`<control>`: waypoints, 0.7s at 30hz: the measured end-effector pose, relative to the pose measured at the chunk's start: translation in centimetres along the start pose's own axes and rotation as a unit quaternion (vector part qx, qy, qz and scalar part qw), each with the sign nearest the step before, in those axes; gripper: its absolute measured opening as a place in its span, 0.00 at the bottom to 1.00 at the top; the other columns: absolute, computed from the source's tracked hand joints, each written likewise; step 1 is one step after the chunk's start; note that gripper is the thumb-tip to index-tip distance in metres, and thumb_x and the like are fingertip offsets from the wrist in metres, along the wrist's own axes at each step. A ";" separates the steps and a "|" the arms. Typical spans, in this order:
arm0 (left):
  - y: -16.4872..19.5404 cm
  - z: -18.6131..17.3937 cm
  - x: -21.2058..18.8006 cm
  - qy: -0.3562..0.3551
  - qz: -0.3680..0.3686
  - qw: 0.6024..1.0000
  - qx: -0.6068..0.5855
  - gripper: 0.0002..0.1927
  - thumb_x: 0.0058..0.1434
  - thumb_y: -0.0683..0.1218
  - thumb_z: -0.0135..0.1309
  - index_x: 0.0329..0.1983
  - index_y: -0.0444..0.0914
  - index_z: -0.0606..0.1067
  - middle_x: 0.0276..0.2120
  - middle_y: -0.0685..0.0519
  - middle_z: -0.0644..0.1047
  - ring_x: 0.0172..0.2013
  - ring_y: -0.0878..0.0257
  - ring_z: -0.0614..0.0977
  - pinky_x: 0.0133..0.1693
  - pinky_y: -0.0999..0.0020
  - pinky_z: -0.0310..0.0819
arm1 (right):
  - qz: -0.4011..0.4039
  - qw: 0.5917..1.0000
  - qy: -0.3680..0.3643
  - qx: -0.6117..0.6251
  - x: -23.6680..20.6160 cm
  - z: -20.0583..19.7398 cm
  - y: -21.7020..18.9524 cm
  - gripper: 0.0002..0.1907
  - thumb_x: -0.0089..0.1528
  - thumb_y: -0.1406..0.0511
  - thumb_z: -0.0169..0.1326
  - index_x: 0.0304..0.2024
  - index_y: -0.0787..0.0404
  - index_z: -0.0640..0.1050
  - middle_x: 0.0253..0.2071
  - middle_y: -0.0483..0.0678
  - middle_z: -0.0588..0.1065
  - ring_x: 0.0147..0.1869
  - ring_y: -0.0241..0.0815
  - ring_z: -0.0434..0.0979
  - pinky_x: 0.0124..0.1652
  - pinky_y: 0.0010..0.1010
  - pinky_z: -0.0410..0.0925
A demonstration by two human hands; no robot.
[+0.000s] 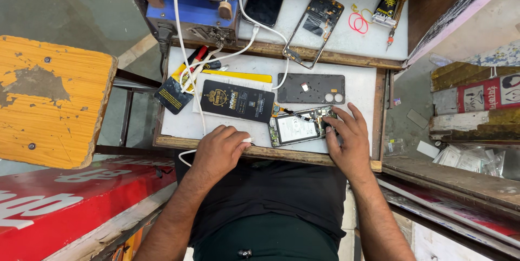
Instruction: The person handles a disassembled smartphone on a workbench, connecting a battery to the motherboard and adjusting internal components. They then use a power bank to test the device and place the phone back on the table.
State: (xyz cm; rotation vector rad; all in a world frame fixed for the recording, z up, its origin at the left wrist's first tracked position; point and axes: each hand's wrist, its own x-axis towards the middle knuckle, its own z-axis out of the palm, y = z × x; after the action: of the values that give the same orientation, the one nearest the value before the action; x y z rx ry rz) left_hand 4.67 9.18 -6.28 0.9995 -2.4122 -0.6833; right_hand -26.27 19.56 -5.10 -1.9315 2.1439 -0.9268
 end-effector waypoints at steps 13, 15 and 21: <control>-0.1 -2.0 -0.9 -0.007 -0.032 0.998 0.060 0.11 0.58 0.49 0.63 0.40 0.40 0.81 0.34 0.52 0.80 0.37 0.54 0.80 0.39 0.58 0.76 | 0.003 1.000 0.013 0.001 -0.1 -0.1 0.0 0.14 0.60 0.73 0.57 0.48 0.59 0.82 0.61 0.52 0.76 0.74 0.60 0.65 0.67 0.47 0.63; -0.3 -2.9 -1.3 -0.011 -0.046 0.996 0.078 0.10 0.58 0.49 0.63 0.40 0.41 0.81 0.35 0.53 0.80 0.38 0.54 0.80 0.41 0.57 0.76 | 0.001 1.000 0.014 0.002 -0.1 -0.2 0.0 0.14 0.60 0.73 0.57 0.47 0.59 0.82 0.61 0.52 0.76 0.74 0.60 0.66 0.67 0.46 0.64; -1.6 -5.3 -2.9 -0.037 -0.114 0.980 0.159 0.10 0.58 0.49 0.62 0.41 0.41 0.82 0.39 0.52 0.81 0.43 0.54 0.79 0.46 0.57 0.75 | 0.003 1.000 0.018 -0.005 -0.1 -0.1 0.2 0.13 0.61 0.73 0.56 0.47 0.59 0.82 0.61 0.52 0.76 0.74 0.59 0.67 0.68 0.46 0.64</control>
State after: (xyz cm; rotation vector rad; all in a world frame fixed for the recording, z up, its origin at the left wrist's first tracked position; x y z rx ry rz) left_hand 10.39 8.91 -3.64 1.4178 -2.5498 -0.4196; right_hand -26.51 19.69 -5.18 -1.9279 2.1766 -0.9581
